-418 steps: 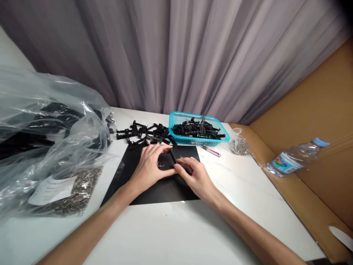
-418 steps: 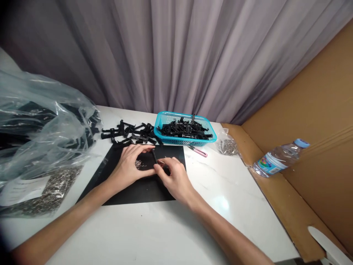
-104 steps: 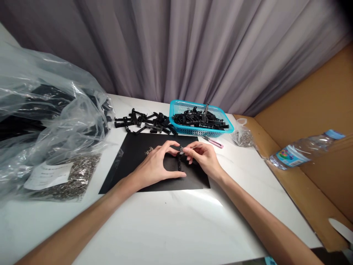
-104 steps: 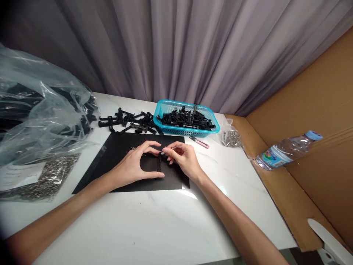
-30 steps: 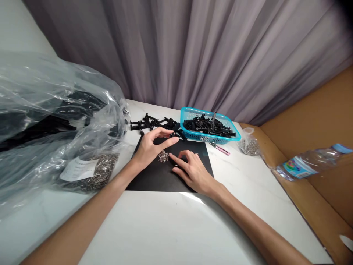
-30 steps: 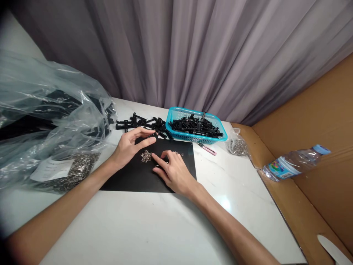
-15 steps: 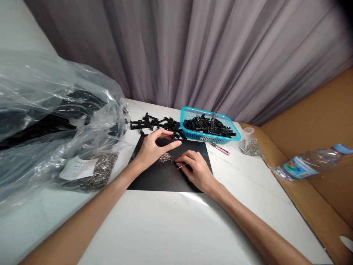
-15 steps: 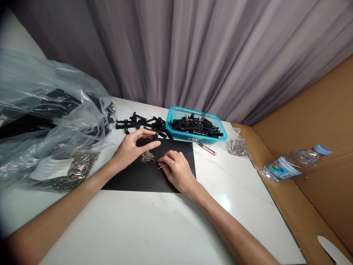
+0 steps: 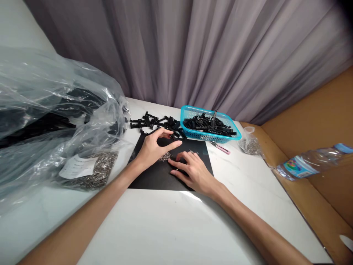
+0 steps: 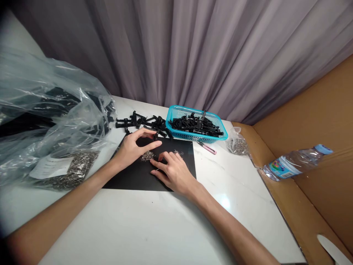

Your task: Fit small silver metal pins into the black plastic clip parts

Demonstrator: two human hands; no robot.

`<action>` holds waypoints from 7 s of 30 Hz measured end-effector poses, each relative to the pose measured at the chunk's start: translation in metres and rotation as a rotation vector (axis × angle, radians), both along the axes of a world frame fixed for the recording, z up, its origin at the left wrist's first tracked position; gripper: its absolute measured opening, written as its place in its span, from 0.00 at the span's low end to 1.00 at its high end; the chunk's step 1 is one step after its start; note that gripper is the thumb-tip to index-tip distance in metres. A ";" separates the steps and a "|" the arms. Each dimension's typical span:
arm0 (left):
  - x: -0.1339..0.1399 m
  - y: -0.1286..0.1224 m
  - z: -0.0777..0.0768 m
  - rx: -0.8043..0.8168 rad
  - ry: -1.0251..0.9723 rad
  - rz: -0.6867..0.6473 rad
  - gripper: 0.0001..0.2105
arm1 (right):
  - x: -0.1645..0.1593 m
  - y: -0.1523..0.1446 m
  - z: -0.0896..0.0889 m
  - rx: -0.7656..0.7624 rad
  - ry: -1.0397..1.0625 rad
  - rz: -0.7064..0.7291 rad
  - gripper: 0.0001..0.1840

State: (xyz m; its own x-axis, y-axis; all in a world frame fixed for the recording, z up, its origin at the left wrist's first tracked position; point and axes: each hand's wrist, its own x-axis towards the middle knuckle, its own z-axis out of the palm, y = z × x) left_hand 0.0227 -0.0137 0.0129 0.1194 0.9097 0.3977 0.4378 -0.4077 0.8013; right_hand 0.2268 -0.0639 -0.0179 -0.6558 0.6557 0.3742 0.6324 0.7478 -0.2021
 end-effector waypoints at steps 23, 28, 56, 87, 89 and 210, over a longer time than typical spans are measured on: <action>0.001 0.000 0.000 0.034 0.052 0.012 0.21 | 0.001 0.007 -0.003 -0.018 0.173 -0.069 0.08; 0.002 -0.001 -0.001 0.040 0.057 0.013 0.21 | 0.003 0.008 0.000 -0.057 0.230 -0.091 0.08; 0.001 0.006 -0.019 0.180 0.311 -0.032 0.25 | 0.023 0.001 0.011 -0.186 0.194 -0.051 0.12; 0.010 -0.012 -0.016 0.339 0.253 -0.285 0.32 | 0.041 0.010 0.018 -0.494 0.709 -0.153 0.08; 0.011 -0.012 -0.016 0.351 0.246 -0.284 0.31 | 0.040 0.009 0.018 -0.476 0.686 -0.160 0.09; 0.021 -0.025 -0.005 0.633 0.440 -0.201 0.26 | 0.041 0.006 0.035 -0.790 0.640 -0.043 0.19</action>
State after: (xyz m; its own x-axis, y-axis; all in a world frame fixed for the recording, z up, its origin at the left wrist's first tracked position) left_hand 0.0436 -0.0384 0.0074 0.5231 0.4715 0.7099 0.5302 -0.8323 0.1621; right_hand 0.2680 -0.0579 0.0169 -0.4546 0.8854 0.0967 0.2553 0.2335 -0.9382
